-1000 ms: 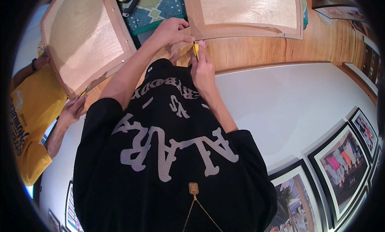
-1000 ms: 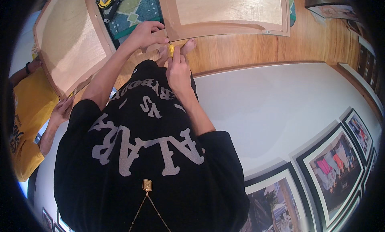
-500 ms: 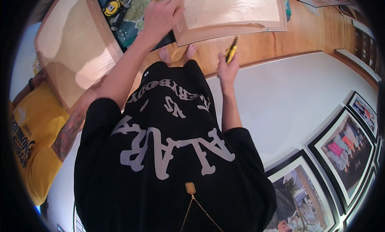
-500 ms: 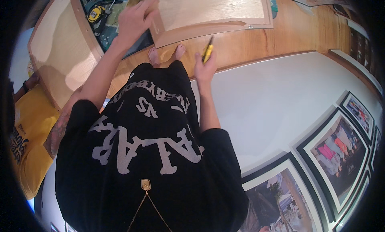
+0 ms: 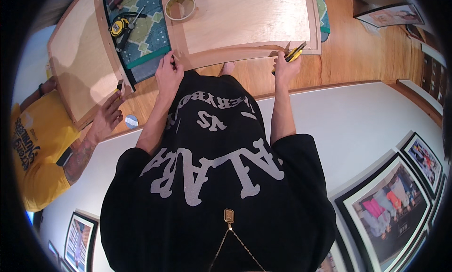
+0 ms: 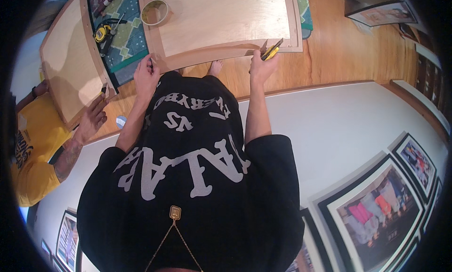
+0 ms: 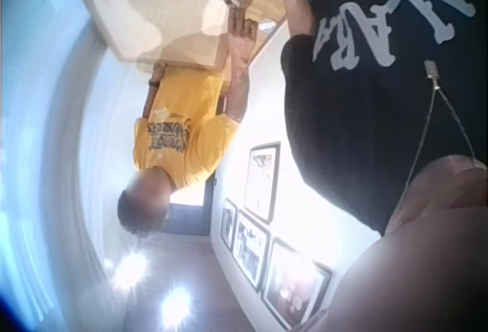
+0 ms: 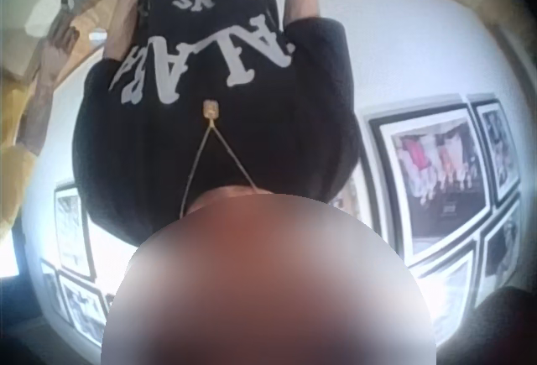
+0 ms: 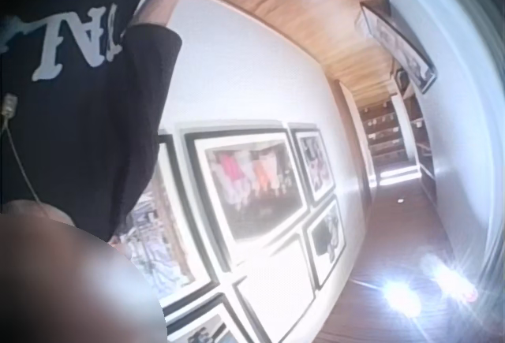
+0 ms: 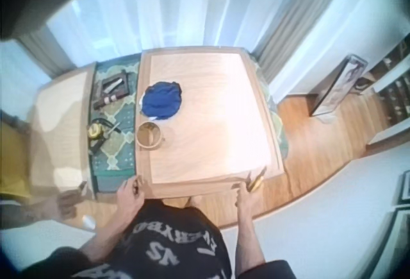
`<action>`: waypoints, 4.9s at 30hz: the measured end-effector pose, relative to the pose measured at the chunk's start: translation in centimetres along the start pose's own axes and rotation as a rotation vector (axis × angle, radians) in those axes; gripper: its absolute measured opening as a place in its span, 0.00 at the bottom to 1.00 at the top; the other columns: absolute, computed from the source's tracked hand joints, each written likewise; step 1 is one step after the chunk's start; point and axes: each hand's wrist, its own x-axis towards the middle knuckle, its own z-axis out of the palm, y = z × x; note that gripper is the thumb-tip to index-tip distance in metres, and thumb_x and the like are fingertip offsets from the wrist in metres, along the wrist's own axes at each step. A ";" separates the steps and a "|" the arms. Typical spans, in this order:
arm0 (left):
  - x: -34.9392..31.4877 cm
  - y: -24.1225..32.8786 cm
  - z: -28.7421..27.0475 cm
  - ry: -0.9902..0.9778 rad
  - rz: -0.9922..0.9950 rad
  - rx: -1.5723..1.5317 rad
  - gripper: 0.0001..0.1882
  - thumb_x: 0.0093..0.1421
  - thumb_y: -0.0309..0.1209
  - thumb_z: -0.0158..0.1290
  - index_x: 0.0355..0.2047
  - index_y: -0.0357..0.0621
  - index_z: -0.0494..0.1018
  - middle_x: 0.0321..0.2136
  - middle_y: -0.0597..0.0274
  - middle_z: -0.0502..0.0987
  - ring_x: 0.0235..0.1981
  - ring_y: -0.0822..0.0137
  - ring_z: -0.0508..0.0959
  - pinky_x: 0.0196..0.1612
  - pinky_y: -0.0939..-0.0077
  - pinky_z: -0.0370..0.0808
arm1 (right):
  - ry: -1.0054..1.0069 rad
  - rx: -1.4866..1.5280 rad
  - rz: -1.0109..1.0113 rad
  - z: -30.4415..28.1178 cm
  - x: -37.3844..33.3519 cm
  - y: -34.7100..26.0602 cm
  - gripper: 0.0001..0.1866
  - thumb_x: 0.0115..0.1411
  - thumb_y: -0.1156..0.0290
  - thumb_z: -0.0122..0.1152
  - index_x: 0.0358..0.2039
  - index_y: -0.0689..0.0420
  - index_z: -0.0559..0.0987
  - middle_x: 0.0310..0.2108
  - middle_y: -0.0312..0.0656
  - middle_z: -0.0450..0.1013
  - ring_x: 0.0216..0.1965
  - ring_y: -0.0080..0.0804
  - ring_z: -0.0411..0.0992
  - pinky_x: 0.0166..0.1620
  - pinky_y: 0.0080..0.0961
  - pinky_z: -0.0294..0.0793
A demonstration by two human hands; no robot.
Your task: The person applies brown edge tape to the edges of a wooden board, presses it down, and trims the excess with a utility knife. They repeat this process on multiple edges and wipe the surface with a blue cloth.
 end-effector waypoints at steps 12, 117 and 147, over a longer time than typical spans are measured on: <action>-0.6 -0.8 1.7 0.165 -0.090 0.013 0.21 0.48 0.34 0.61 0.43 0.37 0.79 0.26 0.54 0.81 0.23 0.62 0.81 0.32 0.67 0.79 | -0.169 0.281 -0.033 -0.8 -0.8 1.4 0.15 0.63 0.67 0.62 0.41 0.63 0.69 0.26 0.41 0.74 0.21 0.25 0.75 0.21 0.20 0.73; 13.9 6.4 2.3 -1.036 0.756 0.240 0.06 0.41 0.32 0.61 0.23 0.49 0.81 0.21 0.60 0.80 0.26 0.58 0.80 0.28 0.63 0.73 | -0.617 -0.368 -0.356 10.3 -24.9 -6.1 0.15 0.66 0.68 0.53 0.45 0.67 0.68 0.25 0.65 0.73 0.27 0.67 0.73 0.29 0.54 0.71; 4.7 5.5 -1.7 -0.596 0.564 0.258 0.18 0.45 0.28 0.57 0.40 0.44 0.76 0.30 0.53 0.79 0.37 0.48 0.80 0.38 0.56 0.78 | -0.323 -0.576 -0.656 14.1 7.2 -13.4 0.30 0.62 0.68 0.54 0.61 0.68 0.58 0.42 0.61 0.67 0.41 0.59 0.72 0.40 0.47 0.75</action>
